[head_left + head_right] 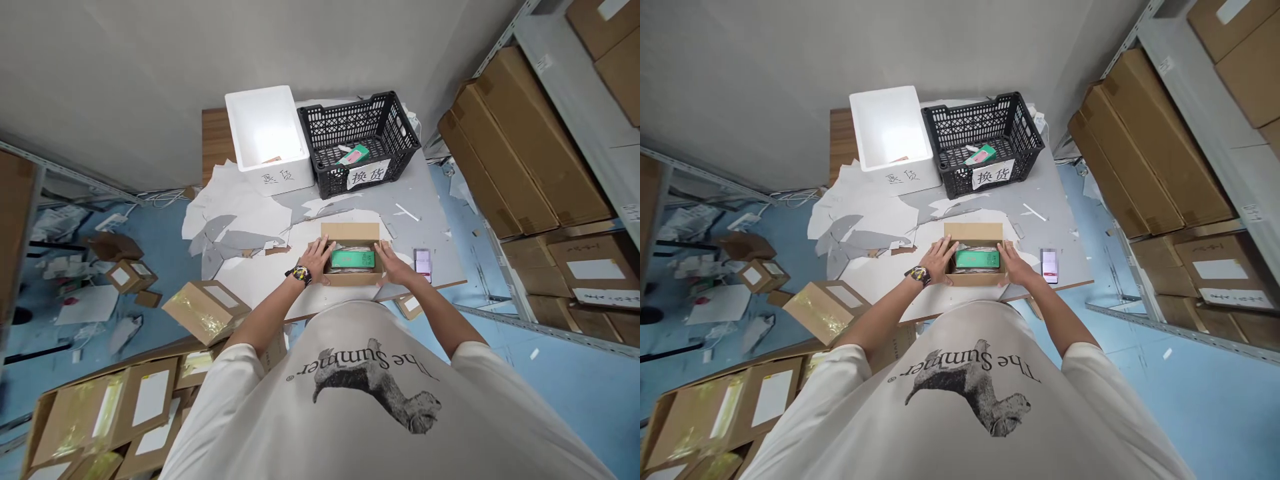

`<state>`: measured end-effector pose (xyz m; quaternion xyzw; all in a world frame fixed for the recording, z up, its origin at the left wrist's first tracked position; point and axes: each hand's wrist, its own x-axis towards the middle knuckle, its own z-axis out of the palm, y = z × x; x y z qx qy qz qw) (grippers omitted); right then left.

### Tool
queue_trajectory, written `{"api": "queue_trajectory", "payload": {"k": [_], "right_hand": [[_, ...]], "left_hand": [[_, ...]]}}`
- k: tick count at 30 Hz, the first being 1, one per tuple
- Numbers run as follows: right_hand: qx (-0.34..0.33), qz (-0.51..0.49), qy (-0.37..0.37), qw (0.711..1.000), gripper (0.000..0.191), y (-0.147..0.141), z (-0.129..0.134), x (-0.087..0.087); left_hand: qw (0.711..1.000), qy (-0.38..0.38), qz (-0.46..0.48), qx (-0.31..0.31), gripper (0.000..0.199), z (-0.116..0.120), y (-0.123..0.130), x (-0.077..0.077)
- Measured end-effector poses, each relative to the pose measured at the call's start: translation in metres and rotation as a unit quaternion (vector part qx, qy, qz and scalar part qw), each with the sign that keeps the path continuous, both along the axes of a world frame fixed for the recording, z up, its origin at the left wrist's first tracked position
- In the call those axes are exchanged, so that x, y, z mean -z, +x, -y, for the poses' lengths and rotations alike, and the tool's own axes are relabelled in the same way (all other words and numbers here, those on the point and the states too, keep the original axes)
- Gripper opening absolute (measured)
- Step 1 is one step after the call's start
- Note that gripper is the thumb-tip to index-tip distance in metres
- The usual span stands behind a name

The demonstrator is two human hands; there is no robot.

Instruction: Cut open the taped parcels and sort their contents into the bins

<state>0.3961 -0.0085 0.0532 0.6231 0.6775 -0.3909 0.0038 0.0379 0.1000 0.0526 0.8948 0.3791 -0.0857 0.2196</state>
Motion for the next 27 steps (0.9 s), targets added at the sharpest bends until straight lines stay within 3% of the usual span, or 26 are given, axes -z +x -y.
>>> {"api": "queue_trajectory", "payload": {"k": [3, 9, 13, 16, 18, 21, 24, 27], "right_hand": [[0.023, -0.021, 0.011, 0.999, 0.169, -0.001, -0.004, 0.005], [0.046, 0.0, 0.058, 0.997, 0.143, -0.022, -0.006, 0.022], [0.029, 0.035, 0.112, 0.993, 0.128, -0.03, -0.024, 0.016], [-0.01, 0.064, 0.167, 0.984, 0.112, -0.045, -0.051, 0.001], [-0.049, 0.064, 0.186, 0.979, 0.085, -0.062, -0.075, -0.008], [-0.116, 0.102, 0.131, 0.979, 0.054, -0.094, -0.111, -0.011], [-0.19, 0.172, 0.068, 0.964, 0.055, -0.122, -0.138, -0.003], [-0.232, 0.186, 0.07, 0.952, 0.072, -0.14, -0.15, 0.009]], "left_hand": [[1.0, 0.005, 0.026, -0.014, 0.16, -0.005, 0.007, 0.008], [0.993, 0.01, 0.111, -0.037, 0.137, -0.005, 0.006, 0.019], [0.987, 0.03, 0.14, -0.079, 0.134, -0.014, 0.003, 0.026], [0.984, 0.037, 0.144, -0.096, 0.138, -0.025, 0.003, 0.028], [0.983, 0.04, 0.152, -0.096, 0.141, -0.027, 0.003, 0.029], [0.98, 0.047, 0.166, -0.099, 0.143, -0.026, 0.004, 0.032], [0.98, 0.049, 0.166, -0.103, 0.145, -0.022, 0.004, 0.035], [0.98, 0.047, 0.163, -0.107, 0.145, -0.021, 0.005, 0.036]]}}
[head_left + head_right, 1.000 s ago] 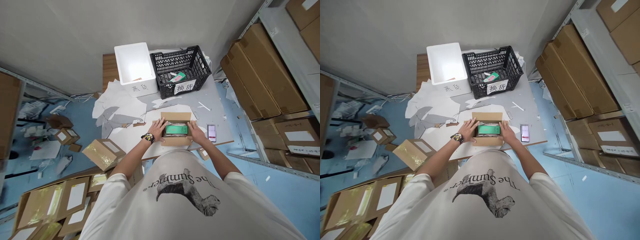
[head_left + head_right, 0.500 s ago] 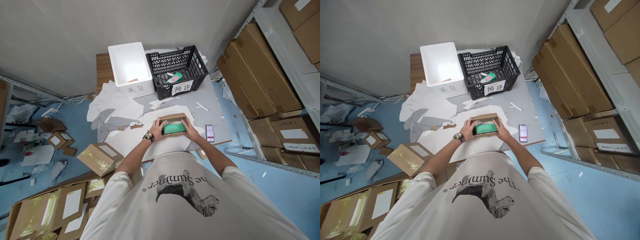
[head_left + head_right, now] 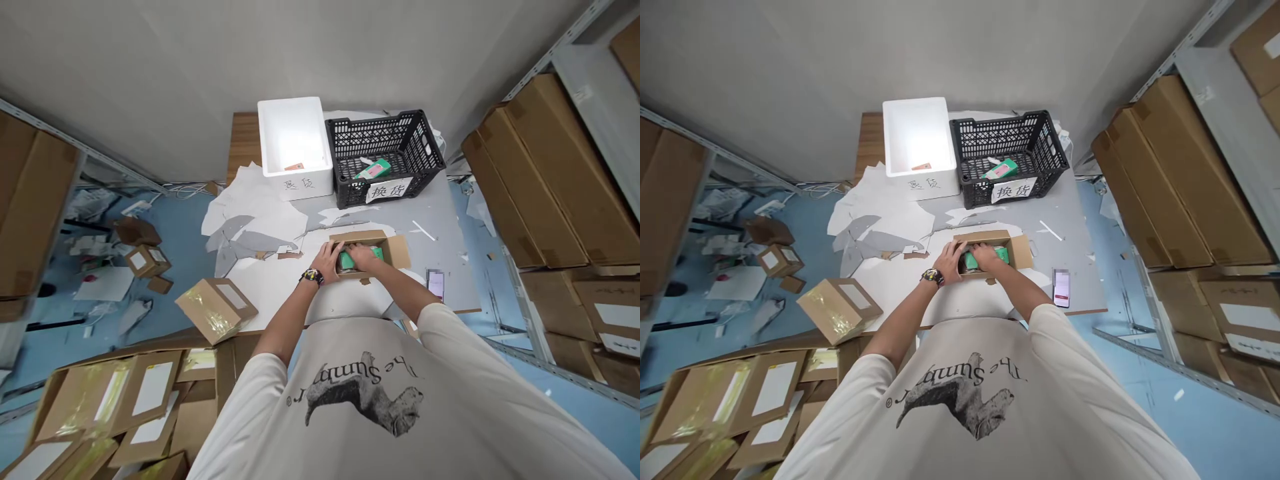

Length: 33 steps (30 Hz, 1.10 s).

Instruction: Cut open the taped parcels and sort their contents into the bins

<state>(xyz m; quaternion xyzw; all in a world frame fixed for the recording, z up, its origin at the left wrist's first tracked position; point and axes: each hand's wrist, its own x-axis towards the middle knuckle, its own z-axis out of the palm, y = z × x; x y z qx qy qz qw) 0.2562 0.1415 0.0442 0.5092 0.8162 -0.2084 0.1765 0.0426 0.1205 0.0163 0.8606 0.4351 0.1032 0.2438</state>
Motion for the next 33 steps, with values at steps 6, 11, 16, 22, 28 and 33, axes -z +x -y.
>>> {"api": "queue_trajectory", "payload": {"k": [6, 11, 16, 22, 28, 33], "right_hand": [[-0.098, 0.023, 0.005, 0.995, 0.087, -0.01, -0.001, 0.02], [-0.069, 0.042, 0.002, 0.997, 0.086, -0.012, -0.003, 0.03], [0.035, -0.053, 0.018, 0.998, 0.075, 0.024, 0.005, 0.012], [0.227, -0.271, 0.054, 0.934, 0.078, 0.086, 0.031, -0.017], [0.339, -0.398, 0.078, 0.849, 0.09, 0.098, 0.045, -0.029], [0.381, -0.466, 0.155, 0.783, 0.099, 0.114, 0.045, -0.063]], "left_hand": [[1.0, 0.006, 0.016, -0.002, 0.14, 0.002, 0.0, 0.001], [1.0, -0.007, 0.03, -0.003, 0.144, 0.003, -0.001, 0.003], [0.999, -0.023, 0.032, -0.004, 0.146, 0.003, -0.002, 0.004], [0.999, -0.024, 0.047, -0.009, 0.148, -0.004, 0.0, 0.005], [0.999, -0.031, 0.038, 0.007, 0.15, -0.034, 0.005, 0.0], [0.999, -0.042, -0.014, -0.001, 0.156, -0.045, 0.009, -0.008]]}}
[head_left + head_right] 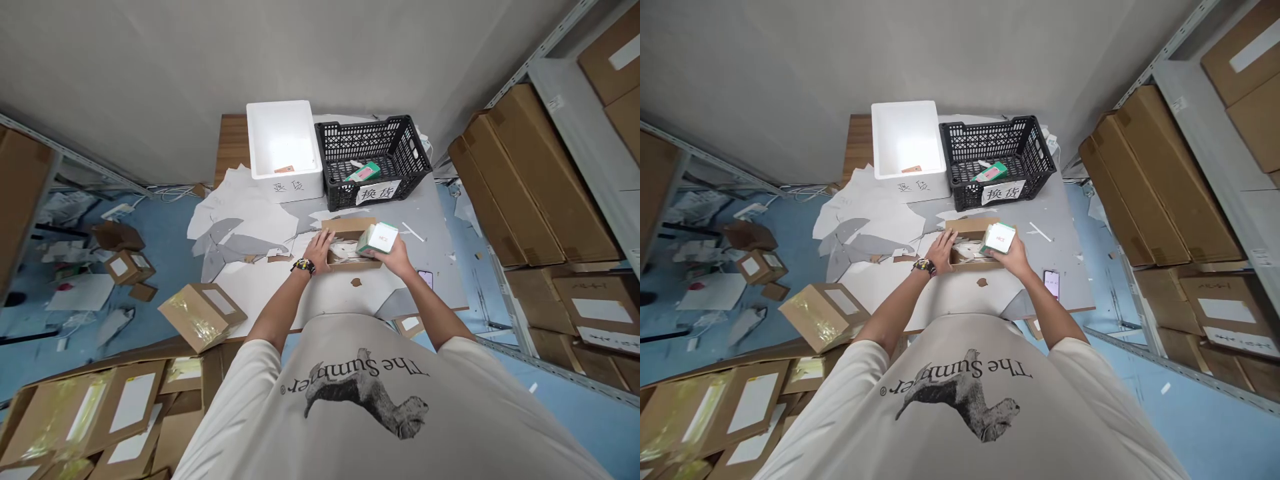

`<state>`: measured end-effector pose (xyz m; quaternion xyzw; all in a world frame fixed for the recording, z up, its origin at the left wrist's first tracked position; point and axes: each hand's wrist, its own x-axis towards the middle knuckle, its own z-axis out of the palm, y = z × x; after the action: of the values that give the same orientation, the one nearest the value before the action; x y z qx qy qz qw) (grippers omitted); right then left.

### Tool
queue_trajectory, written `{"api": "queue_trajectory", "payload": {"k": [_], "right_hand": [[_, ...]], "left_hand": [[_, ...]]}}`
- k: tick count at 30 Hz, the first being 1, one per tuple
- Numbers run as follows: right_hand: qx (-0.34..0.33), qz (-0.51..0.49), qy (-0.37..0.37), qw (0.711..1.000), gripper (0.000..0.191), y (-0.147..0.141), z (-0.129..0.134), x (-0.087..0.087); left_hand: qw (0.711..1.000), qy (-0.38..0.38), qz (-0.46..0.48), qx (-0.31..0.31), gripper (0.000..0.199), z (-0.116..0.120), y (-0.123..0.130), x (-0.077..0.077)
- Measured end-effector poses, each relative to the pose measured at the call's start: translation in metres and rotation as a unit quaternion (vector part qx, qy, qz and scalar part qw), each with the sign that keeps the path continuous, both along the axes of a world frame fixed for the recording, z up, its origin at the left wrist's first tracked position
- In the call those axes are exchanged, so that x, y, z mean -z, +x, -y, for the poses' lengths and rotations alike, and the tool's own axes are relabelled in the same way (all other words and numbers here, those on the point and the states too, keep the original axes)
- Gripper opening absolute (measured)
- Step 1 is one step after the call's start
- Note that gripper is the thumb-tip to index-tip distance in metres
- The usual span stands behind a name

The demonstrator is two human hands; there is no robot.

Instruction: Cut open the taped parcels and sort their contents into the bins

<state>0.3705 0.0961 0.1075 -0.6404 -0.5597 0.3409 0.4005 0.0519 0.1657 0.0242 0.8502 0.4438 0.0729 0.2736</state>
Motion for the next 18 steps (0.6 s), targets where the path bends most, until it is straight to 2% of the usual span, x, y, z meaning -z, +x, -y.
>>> {"api": "queue_trajectory", "payload": {"k": [2, 4, 6, 8, 10, 12, 15, 18], "right_hand": [[0.021, -0.015, 0.027, 0.999, 0.098, 0.006, 0.006, -0.021], [0.014, -0.027, 0.051, 0.998, 0.094, 0.006, 0.017, -0.04], [-0.024, -0.039, 0.06, 0.997, 0.089, -0.004, 0.033, -0.053], [-0.079, -0.047, 0.049, 0.995, 0.084, -0.021, 0.053, -0.055], [-0.133, -0.047, 0.029, 0.99, 0.078, -0.043, 0.074, -0.047], [-0.179, -0.047, 0.007, 0.983, 0.074, -0.064, 0.093, -0.031], [-0.238, -0.044, -0.029, 0.97, 0.074, -0.09, 0.112, -0.001], [-0.266, -0.027, -0.052, 0.962, 0.071, -0.109, 0.118, 0.026]], "left_hand": [[1.0, -0.013, -0.014, -0.014, 0.16, 0.003, 0.0, -0.007], [1.0, -0.015, 0.003, -0.026, 0.161, 0.013, -0.004, -0.017], [0.997, -0.001, 0.055, -0.046, 0.155, 0.031, -0.011, -0.03], [0.99, 0.013, 0.118, -0.071, 0.141, 0.06, -0.022, -0.04], [0.985, -0.006, 0.157, -0.07, 0.127, 0.095, -0.033, -0.046], [0.983, -0.055, 0.17, -0.044, 0.12, 0.133, -0.039, -0.043], [0.977, -0.096, 0.185, -0.054, 0.108, 0.176, -0.038, -0.027], [0.968, -0.11, 0.192, -0.119, 0.086, 0.195, -0.028, -0.005]]}}
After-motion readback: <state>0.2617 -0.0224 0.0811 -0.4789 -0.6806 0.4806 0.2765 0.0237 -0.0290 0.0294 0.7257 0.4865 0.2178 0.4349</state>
